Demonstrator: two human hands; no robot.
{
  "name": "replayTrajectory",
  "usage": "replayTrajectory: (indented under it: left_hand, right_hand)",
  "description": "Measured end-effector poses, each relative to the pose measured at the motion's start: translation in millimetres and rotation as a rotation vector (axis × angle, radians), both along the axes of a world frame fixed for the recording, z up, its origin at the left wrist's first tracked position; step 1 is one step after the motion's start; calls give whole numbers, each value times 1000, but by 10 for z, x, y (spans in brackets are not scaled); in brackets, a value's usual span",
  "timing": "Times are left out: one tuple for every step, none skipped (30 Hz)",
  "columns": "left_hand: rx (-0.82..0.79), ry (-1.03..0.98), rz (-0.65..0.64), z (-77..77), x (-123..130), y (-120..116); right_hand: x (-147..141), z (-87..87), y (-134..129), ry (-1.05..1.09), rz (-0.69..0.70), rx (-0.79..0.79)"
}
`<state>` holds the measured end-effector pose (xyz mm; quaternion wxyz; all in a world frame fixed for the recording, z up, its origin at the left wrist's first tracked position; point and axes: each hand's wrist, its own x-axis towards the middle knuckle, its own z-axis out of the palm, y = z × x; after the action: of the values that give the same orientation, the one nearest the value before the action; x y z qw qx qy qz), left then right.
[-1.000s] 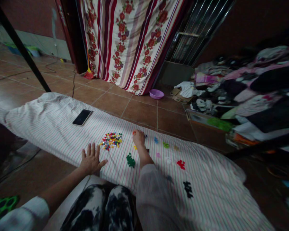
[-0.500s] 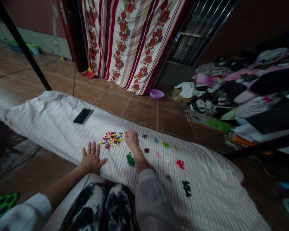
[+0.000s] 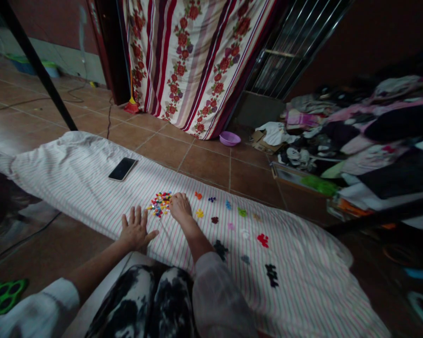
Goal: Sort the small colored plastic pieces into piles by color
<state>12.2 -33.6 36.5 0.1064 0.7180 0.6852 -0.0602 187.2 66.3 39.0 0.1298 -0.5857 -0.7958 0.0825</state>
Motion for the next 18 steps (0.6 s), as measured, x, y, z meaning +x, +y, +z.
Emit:
replayTrajectory:
  left_hand:
    - [4,-1,0,2,1,0]
    - [5,-2,0,5,2,-1]
    - [4,-2,2,10,3,-2]
    - [-1,-3,4,16,3,-2]
    - [-7,-3,5,22,3,-3]
    - [-12,-3,6,28,3,-3]
    - [-14,-3,7,33,2,-4]
    - [-15,-4,6,37,2,-4]
    - [-15,-6,6,38,2,-4]
    - [-15,-9,6,39,3,-4]
    - [-14,-10,6,37,3,-4]
    - [-13,-11,7,36,5,-4]
    - [-13,-11,8,33,6,-3]
    - [-13,-10,10,31,7,-3]
    - [-10,-9,12,28,7,-3]
    - [-7,-8,13,26,7,-3]
    - [-4,-8,12,23,7,-4]
    - [-1,-8,9,20,6,-5]
  right_hand:
    - [-16,-1,14,-15,-4,-6]
    - [-33,-3,27,-30,-9,-10]
    - [-50,-4,40,-44,-15,-14]
    - [-67,-5,51,-54,-20,-16]
    - [-82,-5,59,-61,-28,-16]
    - [-93,-5,64,-63,-38,-14]
    - [-100,-5,65,-60,-45,-10]
    - [-103,-5,63,-50,-48,-1]
    - [-101,-5,59,-34,-47,11]
    - [-96,-6,53,-14,-42,27]
    - [-88,-9,46,10,-35,44]
    - [-79,-12,40,34,-31,60]
    - [-69,-17,35,58,-34,74]
    - [-59,-23,32,82,-43,85]
    - [-49,-30,31,106,-52,91]
    - [-38,-39,33,134,-59,93]
    - [-25,-48,36,168,-65,91]
    - [-9,-58,41,205,-71,87]
